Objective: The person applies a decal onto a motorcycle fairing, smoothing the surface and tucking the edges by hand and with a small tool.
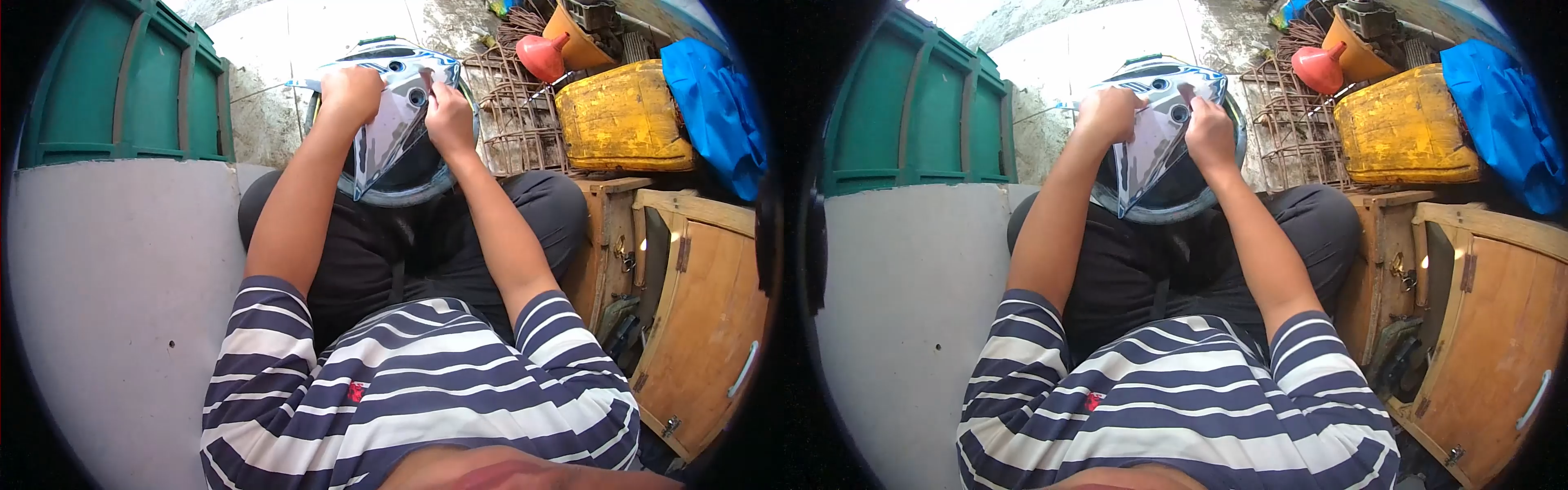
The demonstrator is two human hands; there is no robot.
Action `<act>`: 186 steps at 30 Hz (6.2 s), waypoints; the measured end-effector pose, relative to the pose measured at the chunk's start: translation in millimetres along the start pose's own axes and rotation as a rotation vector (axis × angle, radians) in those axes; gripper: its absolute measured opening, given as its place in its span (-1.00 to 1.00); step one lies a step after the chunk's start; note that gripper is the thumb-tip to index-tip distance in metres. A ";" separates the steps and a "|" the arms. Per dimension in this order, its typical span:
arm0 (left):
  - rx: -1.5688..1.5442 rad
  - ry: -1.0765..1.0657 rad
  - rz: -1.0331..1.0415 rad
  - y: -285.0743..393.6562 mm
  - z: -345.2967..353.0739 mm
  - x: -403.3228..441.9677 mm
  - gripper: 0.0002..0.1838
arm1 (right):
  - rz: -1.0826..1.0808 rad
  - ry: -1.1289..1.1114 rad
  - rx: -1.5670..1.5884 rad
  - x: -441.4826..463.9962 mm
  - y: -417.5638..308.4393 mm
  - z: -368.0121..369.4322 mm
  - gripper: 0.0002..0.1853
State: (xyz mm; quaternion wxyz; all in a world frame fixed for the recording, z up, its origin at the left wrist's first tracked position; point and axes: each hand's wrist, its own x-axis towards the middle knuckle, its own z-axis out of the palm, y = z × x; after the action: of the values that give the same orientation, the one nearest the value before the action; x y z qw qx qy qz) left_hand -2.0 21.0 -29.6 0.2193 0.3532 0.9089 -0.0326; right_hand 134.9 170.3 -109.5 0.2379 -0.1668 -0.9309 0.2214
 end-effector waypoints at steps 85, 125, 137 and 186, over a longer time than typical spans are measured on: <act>-0.090 -0.103 0.070 0.8 -32.0 -23.5 -0.15 | -0.211 -0.201 -0.075 14.3 5.6 -33.9 -0.83; -0.054 0.006 0.072 4.9 -27.3 -23.0 -0.29 | 0.017 -0.273 0.064 33.8 7.0 -40.1 -0.75; -0.071 -0.032 0.055 6.8 -29.9 -22.4 -0.31 | 0.135 -0.289 0.071 48.7 16.7 -48.3 -0.84; -0.101 -0.031 0.080 4.4 -27.4 -18.4 -0.21 | 0.003 -0.236 0.105 41.8 9.0 -42.2 -0.87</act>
State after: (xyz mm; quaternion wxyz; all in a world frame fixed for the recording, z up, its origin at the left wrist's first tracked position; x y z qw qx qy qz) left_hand 2.6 18.6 3.3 0.2520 0.3773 0.8910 0.0167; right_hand 123.8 209.4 -65.2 0.1347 -0.1282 -0.9393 0.2885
